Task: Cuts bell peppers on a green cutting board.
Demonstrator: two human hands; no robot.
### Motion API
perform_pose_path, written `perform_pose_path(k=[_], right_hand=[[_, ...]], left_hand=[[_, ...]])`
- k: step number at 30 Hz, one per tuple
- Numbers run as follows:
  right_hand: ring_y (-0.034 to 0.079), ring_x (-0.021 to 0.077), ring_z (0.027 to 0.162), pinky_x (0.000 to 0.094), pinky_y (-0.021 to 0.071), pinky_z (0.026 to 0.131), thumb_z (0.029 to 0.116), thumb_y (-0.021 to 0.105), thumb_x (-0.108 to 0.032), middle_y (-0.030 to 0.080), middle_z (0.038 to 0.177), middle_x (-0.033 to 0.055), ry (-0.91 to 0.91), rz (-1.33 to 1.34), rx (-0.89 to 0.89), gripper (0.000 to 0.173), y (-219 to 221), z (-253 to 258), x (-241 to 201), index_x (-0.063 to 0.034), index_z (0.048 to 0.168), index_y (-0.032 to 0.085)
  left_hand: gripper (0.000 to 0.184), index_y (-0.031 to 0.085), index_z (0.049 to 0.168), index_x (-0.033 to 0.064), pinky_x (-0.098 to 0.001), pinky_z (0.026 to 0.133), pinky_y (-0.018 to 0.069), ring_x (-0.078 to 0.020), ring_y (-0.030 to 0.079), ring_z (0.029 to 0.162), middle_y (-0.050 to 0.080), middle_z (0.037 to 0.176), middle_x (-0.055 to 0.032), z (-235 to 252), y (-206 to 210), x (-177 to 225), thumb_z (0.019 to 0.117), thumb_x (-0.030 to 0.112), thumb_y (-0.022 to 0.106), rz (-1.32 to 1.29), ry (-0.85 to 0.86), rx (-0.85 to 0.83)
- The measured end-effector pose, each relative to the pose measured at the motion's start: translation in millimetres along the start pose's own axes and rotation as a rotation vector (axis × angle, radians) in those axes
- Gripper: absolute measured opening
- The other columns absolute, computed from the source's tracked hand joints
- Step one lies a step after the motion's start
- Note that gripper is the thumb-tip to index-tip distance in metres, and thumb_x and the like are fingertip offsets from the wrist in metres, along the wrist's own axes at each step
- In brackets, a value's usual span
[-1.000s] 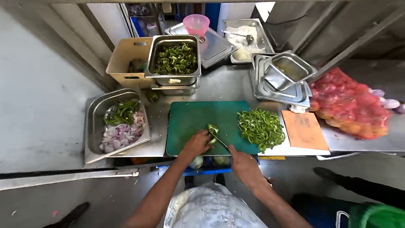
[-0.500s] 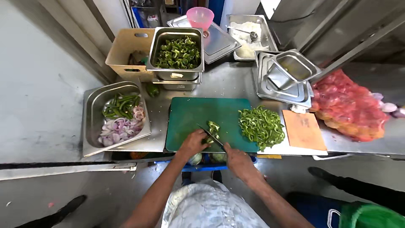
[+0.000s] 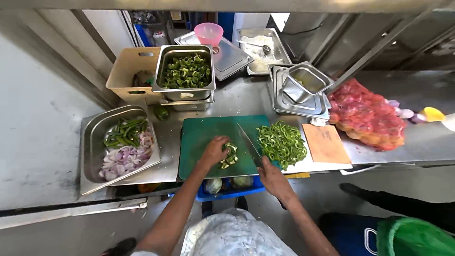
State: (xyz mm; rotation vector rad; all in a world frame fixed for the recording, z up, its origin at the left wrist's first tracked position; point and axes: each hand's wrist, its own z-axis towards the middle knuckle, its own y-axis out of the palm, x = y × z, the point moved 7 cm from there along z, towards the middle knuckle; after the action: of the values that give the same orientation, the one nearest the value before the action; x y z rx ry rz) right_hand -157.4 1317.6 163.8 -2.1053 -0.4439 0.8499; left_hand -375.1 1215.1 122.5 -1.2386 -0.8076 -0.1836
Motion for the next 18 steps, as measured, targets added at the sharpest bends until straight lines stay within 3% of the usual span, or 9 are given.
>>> perform_pose_path(k=[3,7,9,13,18], right_hand=[[0.071,0.0326,0.093,0.0523,0.0576,0.084,0.1080,0.048,-0.028,0.069,0.101,0.0152,0.032,0.026,0.004,0.037,4.2,-10.9,12.5,-0.0127,0.142,0.045],[0.070,0.0368,0.097,0.0551,0.0566,0.086,0.1079,0.047,-0.027,0.069,0.105,0.0186,0.026,0.010,-0.127,0.044,31.0,-38.1,3.6,-0.0105,0.148,0.042],[0.069,0.0392,0.103,0.0578,0.0554,0.089,0.1075,0.047,-0.026,0.069,0.110,0.0209,-0.006,-0.005,-0.243,0.046,52.9,-46.2,-9.0,-0.0109,0.150,0.041],[0.069,0.0411,0.107,0.0598,0.0553,0.089,0.1057,0.048,-0.024,0.069,0.115,0.0215,0.013,-0.049,-0.294,0.048,80.5,-32.5,-23.6,-0.0143,0.152,0.040],[0.068,0.0409,0.111,0.0583,0.0540,0.094,0.1061,0.047,-0.022,0.068,0.119,0.0226,0.087,-0.101,-0.205,0.050,56.5,-7.3,-13.7,-0.0122,0.154,0.037]], left_hand=[[0.019,0.077,0.113,0.0114,-0.0429,0.111,0.0477,-0.0246,0.064,0.120,0.074,0.117,-0.0077,30.6,11.9,-5.6,0.0968,0.013,0.067,0.037,0.039,-0.126],[0.013,0.077,0.104,0.0048,-0.0462,0.094,0.0581,-0.0270,0.071,0.099,0.073,0.105,-0.0147,28.1,-20.2,-26.6,0.0956,0.012,0.070,-0.001,-0.108,-0.039],[0.013,0.076,0.104,0.0023,-0.0515,0.091,0.0569,-0.0322,0.069,0.098,0.071,0.106,-0.0185,8.7,-45.9,-36.5,0.0966,0.011,0.070,0.010,-0.241,0.034],[0.013,0.077,0.100,0.0063,-0.0453,0.084,0.0604,-0.0239,0.070,0.089,0.072,0.102,-0.0118,-25.3,-57.6,-73.4,0.0956,0.017,0.071,0.086,-0.341,0.140],[0.014,0.077,0.102,0.0075,-0.0417,0.087,0.0612,-0.0209,0.071,0.093,0.072,0.106,-0.0097,-53.3,-23.3,-35.1,0.0957,0.019,0.071,0.038,-0.307,0.024]])
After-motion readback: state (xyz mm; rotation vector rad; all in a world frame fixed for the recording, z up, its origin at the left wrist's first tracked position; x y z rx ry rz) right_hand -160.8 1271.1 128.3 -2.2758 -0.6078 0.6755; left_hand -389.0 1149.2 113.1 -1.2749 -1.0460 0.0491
